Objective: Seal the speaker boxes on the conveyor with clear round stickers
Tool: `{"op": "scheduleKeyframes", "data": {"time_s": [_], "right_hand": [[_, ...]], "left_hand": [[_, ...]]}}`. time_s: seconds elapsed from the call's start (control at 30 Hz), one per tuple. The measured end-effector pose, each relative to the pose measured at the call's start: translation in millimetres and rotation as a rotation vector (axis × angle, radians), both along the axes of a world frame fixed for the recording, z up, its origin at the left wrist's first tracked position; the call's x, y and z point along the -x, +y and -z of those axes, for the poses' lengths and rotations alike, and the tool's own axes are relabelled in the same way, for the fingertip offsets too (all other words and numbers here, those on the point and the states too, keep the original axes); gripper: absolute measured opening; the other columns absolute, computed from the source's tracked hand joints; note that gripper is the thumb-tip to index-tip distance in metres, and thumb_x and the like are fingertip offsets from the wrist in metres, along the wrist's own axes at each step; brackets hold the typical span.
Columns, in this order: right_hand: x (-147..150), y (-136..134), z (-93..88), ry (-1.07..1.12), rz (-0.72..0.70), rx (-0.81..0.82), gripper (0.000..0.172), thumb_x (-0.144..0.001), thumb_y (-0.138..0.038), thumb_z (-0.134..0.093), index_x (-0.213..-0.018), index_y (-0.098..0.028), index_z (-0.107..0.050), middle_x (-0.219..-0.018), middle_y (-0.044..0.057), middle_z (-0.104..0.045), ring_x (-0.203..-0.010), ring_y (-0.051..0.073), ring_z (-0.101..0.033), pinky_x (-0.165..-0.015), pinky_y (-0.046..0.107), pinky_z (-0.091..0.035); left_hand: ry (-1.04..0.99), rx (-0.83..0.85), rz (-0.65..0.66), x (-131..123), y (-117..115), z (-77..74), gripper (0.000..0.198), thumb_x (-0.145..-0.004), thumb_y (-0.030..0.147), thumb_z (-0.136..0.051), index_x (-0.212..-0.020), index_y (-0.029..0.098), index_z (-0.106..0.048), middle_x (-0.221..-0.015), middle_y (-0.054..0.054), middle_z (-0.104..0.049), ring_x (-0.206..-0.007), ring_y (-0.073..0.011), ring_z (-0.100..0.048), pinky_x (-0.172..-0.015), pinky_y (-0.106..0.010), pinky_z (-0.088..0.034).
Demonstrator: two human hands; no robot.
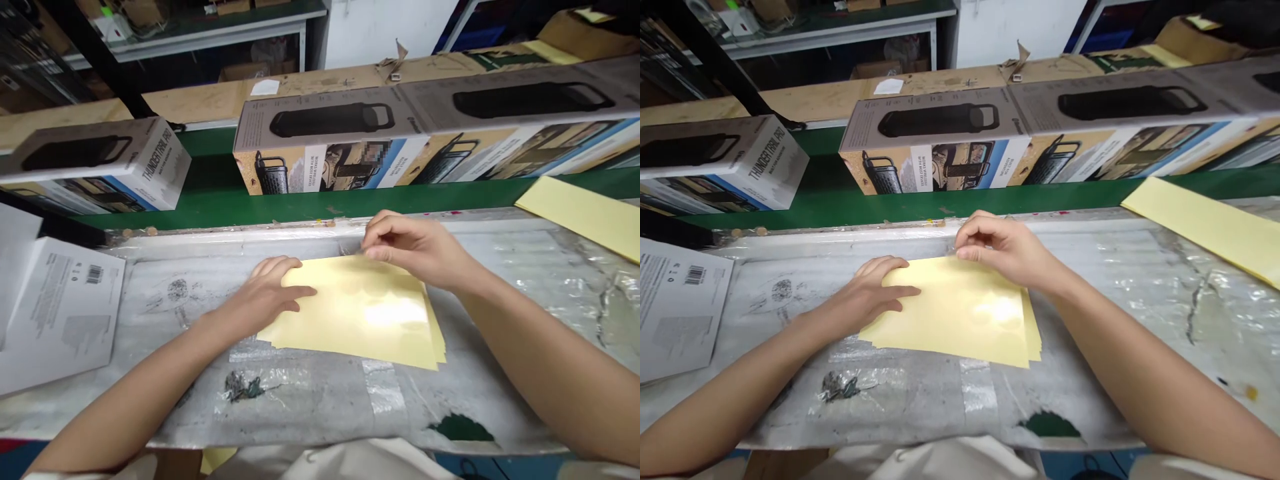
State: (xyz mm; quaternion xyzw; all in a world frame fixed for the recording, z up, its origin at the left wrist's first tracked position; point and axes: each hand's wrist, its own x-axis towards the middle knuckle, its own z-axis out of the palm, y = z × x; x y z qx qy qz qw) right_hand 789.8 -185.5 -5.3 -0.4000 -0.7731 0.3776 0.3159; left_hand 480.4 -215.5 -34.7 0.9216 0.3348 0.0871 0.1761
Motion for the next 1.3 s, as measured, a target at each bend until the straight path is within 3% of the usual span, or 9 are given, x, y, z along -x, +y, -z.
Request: {"op": "scheduleKeyframes", "data": {"time_s": [0.07, 0.13, 0.23, 0.33, 0.43, 0.57, 0.77, 1.03, 1.3], "right_hand": [[-6.5, -9.4, 3.7, 0.002, 0.019, -0.004, 0.03, -0.1, -0.045, -0.06, -0.123, -0.027, -0.066, -0.095, 0.005, -0.065, -0.084, 0.02, -0.064, -0.076, 0.036, -0.055], [-5.5, -18.2, 13.6, -0.052, -0.035, -0.021, 0.039, -0.104, -0.037, -0.051, -0.142, -0.028, -0.054, -0.104, 0.006, -0.069, -0.09, 0.02, -0.067, -0.08, 0.036, -0.057], [3.5, -21.1, 30.5, -0.16, -0.138, -0.08, 0.047, -0.103, -0.022, -0.046, -0.15, -0.029, -0.047, -0.112, 0.007, -0.07, -0.099, 0.02, -0.068, -0.088, 0.038, -0.057], [10.9, -13.6, 37.6, -0.283, -0.252, -0.121, 0.057, -0.099, -0.011, -0.048, -0.154, -0.028, -0.045, -0.111, 0.007, -0.068, -0.101, 0.02, -0.069, -0.087, 0.037, -0.057], [13.9, -7.9, 32.2, -0.38, -0.311, -0.179, 0.062, -0.096, -0.004, -0.05, -0.154, -0.026, -0.046, -0.104, 0.007, -0.067, -0.096, 0.021, -0.069, -0.083, 0.033, -0.056], [14.2, -9.3, 28.1, -0.438, -0.301, -0.233, 0.061, -0.092, 0.001, -0.049, -0.148, -0.024, -0.053, -0.096, 0.005, -0.068, -0.089, 0.02, -0.068, -0.078, 0.029, -0.053], [10.4, -14.0, 39.4, -0.46, -0.319, -0.326, 0.063, -0.091, 0.007, -0.044, -0.148, -0.019, -0.051, -0.099, 0.008, -0.067, -0.09, 0.021, -0.064, -0.078, 0.03, -0.051], [13.5, -17.3, 34.0, -0.466, -0.308, -0.312, 0.046, -0.098, 0.001, -0.044, -0.134, -0.021, -0.061, -0.092, 0.006, -0.066, -0.084, 0.021, -0.063, -0.075, 0.032, -0.051], [0.9, -21.7, 47.2, -0.377, -0.255, -0.446, 0.061, -0.096, 0.003, -0.039, -0.148, -0.025, -0.053, -0.109, 0.01, -0.07, -0.1, 0.021, -0.066, -0.081, 0.029, -0.056]], "left_hand": [[0.009, -0.073, 0.055, -4.5, -8.1, -3.2, 0.035, -0.103, 0.015, -0.052, -0.128, 0.031, -0.072, -0.15, -0.011, -0.052, -0.142, -0.032, -0.045, -0.119, -0.057, -0.036], [-0.015, -0.117, 0.161, -9.0, -16.1, -5.7, 0.038, -0.105, 0.01, -0.043, -0.129, 0.025, -0.069, -0.149, -0.012, -0.056, -0.14, -0.0286, -0.048, -0.118, -0.051, -0.039], [-0.037, -0.152, 0.276, -14.4, -22.7, -6.4, 0.036, -0.107, 0.009, -0.038, -0.125, 0.019, -0.067, -0.14, -0.011, -0.065, -0.133, -0.0249, -0.055, -0.108, -0.041, -0.047], [-0.016, -0.179, 0.274, -17.5, -23.9, -6.9, 0.033, -0.108, 0.012, -0.037, -0.121, 0.018, -0.066, -0.138, -0.011, -0.067, -0.13, -0.0258, -0.057, -0.102, -0.041, -0.049], [-0.018, -0.197, 0.264, -17.9, -25.4, -8.2, 0.027, -0.109, 0.018, -0.041, -0.12, 0.017, -0.066, -0.136, -0.012, -0.068, -0.128, -0.0256, -0.058, -0.102, -0.04, -0.048], [0.005, -0.217, 0.256, -15.7, -28.0, -4.0, 0.022, -0.107, 0.019, -0.05, -0.122, 0.02, -0.065, -0.135, -0.011, -0.068, -0.127, -0.0229, -0.058, -0.104, -0.037, -0.046], [-0.007, -0.241, 0.236, -14.4, -30.6, 3.4, 0.022, -0.104, 0.011, -0.051, -0.121, 0.018, -0.063, -0.134, -0.011, -0.068, -0.125, -0.0215, -0.057, -0.102, -0.035, -0.043], [-0.112, -0.222, 0.209, -13.0, -30.4, 15.1, 0.029, -0.103, 0.006, -0.047, -0.124, 0.019, -0.061, -0.134, -0.009, -0.068, -0.125, -0.0199, -0.057, -0.098, -0.033, -0.039], [-0.144, -0.208, 0.191, -11.4, -32.4, 20.4, 0.031, -0.101, 0.004, -0.048, -0.123, 0.021, -0.062, -0.134, -0.008, -0.069, -0.125, -0.0202, -0.057, -0.099, -0.033, -0.039]]}}
